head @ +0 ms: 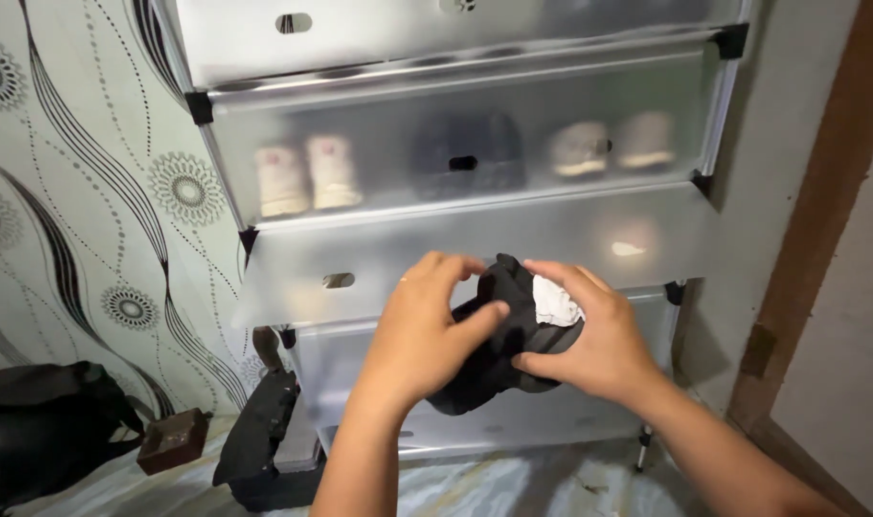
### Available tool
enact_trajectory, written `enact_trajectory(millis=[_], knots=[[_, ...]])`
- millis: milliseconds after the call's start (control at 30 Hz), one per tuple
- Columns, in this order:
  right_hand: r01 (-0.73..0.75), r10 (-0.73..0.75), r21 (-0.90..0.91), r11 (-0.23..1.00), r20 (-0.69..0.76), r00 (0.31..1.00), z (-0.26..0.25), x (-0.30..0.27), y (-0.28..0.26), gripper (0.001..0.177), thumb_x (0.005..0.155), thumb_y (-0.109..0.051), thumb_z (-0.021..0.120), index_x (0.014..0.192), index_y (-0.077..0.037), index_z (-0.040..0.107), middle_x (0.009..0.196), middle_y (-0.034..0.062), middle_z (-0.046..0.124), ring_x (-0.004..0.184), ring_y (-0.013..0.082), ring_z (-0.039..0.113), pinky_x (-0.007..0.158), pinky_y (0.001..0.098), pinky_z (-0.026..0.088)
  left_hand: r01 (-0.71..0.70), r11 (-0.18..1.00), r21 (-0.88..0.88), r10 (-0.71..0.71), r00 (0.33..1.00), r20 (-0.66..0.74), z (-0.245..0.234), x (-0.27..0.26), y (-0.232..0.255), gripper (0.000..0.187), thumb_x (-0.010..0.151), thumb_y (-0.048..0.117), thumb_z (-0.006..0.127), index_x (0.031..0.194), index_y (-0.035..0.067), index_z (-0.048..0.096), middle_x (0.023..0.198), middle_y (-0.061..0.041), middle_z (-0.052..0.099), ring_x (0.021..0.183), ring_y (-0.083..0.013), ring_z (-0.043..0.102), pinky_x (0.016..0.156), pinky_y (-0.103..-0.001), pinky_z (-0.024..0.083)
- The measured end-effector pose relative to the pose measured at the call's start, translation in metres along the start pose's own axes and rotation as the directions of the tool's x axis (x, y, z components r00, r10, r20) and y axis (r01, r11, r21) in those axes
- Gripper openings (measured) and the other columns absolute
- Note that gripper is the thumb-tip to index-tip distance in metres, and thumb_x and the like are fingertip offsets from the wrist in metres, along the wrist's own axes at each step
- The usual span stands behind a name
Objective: Wipe down a black shoe with a tissue and place it into a plastic shoe rack.
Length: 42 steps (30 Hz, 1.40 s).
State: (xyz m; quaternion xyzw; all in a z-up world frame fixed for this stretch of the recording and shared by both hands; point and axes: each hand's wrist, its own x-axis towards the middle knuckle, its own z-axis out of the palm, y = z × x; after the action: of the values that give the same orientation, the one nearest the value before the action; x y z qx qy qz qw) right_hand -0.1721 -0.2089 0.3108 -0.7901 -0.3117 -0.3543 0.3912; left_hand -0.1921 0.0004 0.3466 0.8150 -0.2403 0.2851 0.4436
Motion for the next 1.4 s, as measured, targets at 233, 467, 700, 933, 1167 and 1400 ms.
enact_trajectory(millis=[233, 467, 700, 933, 1167, 1400], knots=[[-0.01, 0.002, -0.078, 0.997, -0.091, 0.996, -0.029, 0.016, -0.007, 0.085, 0.049, -0.021, 0.095, 0.128, -0.01, 0.065, 0.122, 0.0095, 0.071, 0.115, 0.0238, 0.068, 0.099, 0.0375, 0.051, -0.108, 0.973, 0.202, 0.053, 0.965, 0.257, -0.022, 0.002, 0.001, 0.054, 0.073, 0.033, 0.082, 0.12, 0.009, 0.068, 0.109, -0.012, 0.064, 0.107, -0.0314, 0.06, 0.09, -0.042, 0.051], [-0.145, 0.237, 0.349, 0.926, -0.238, 0.942, -0.062, 0.033, -0.004, 0.081, 0.055, -0.002, 0.091, 0.132, -0.006, 0.064, 0.118, 0.0067, 0.071, 0.108, 0.0173, 0.068, 0.097, 0.0337, 0.055, 0.151, 0.961, 0.232, -0.17, 0.984, 0.06, -0.024, 0.004, -0.015, 0.057, 0.076, 0.036, 0.08, 0.124, 0.01, 0.065, 0.123, -0.011, 0.061, 0.114, -0.0312, 0.06, 0.091, -0.039, 0.053], [-0.072, 0.332, 0.614, 0.786, -0.322, 0.886, -0.088, 0.027, -0.031, 0.076, 0.061, 0.009, 0.084, 0.133, -0.001, 0.06, 0.118, 0.008, 0.069, 0.107, 0.0193, 0.07, 0.094, 0.0358, 0.059, 0.215, 0.962, 0.167, -0.208, 0.976, -0.056, -0.04, -0.009, 0.015, 0.069, 0.076, 0.036, 0.081, 0.135, 0.011, 0.056, 0.126, -0.013, 0.057, 0.11, -0.0285, 0.063, 0.091, -0.038, 0.052], [0.193, 0.199, 0.782, 0.593, -0.374, 0.906, -0.092, 0.021, -0.023, 0.077, 0.073, 0.007, 0.078, 0.145, -0.001, 0.052, 0.132, 0.0126, 0.064, 0.12, 0.0243, 0.066, 0.107, 0.0392, 0.057, 0.055, 0.967, -0.248, -0.137, 0.934, -0.329, -0.04, 0.0, -0.029, 0.077, 0.078, 0.034, 0.083, 0.144, 0.011, 0.049, 0.139, -0.013, 0.055, 0.127, -0.0301, 0.055, 0.101, -0.041, 0.047], [0.226, 0.249, 0.872, 0.433, -0.357, 0.9, -0.044, 0.024, 0.031, 0.076, 0.079, -0.007, 0.073, 0.151, -0.002, 0.047, 0.138, 0.0121, 0.059, 0.129, 0.0268, 0.059, 0.114, 0.0396, 0.049, 0.085, 0.423, -0.902, -0.149, 0.989, 0.023, 0.002, 0.008, -0.06, 0.103, 0.065, 0.036, 0.086, 0.152, 0.02, 0.033, 0.149, -0.009, 0.048, 0.136, -0.0345, 0.05, 0.098, -0.059, 0.049], [0.201, 0.269, 0.884, 0.422, -0.334, 0.903, -0.027, 0.034, 0.027, 0.073, 0.08, -0.011, 0.067, 0.149, -0.005, 0.044, 0.138, 0.0127, 0.057, 0.126, 0.0262, 0.059, 0.108, 0.0409, 0.049, -0.326, 0.165, -0.931, -0.003, 0.944, -0.331, 0.036, 0.021, -0.024, 0.11, 0.074, 0.024, 0.088, 0.159, 0.033, 0.018, 0.156, -0.007, 0.038, 0.14, -0.0328, 0.045, 0.109, -0.055, 0.05]])
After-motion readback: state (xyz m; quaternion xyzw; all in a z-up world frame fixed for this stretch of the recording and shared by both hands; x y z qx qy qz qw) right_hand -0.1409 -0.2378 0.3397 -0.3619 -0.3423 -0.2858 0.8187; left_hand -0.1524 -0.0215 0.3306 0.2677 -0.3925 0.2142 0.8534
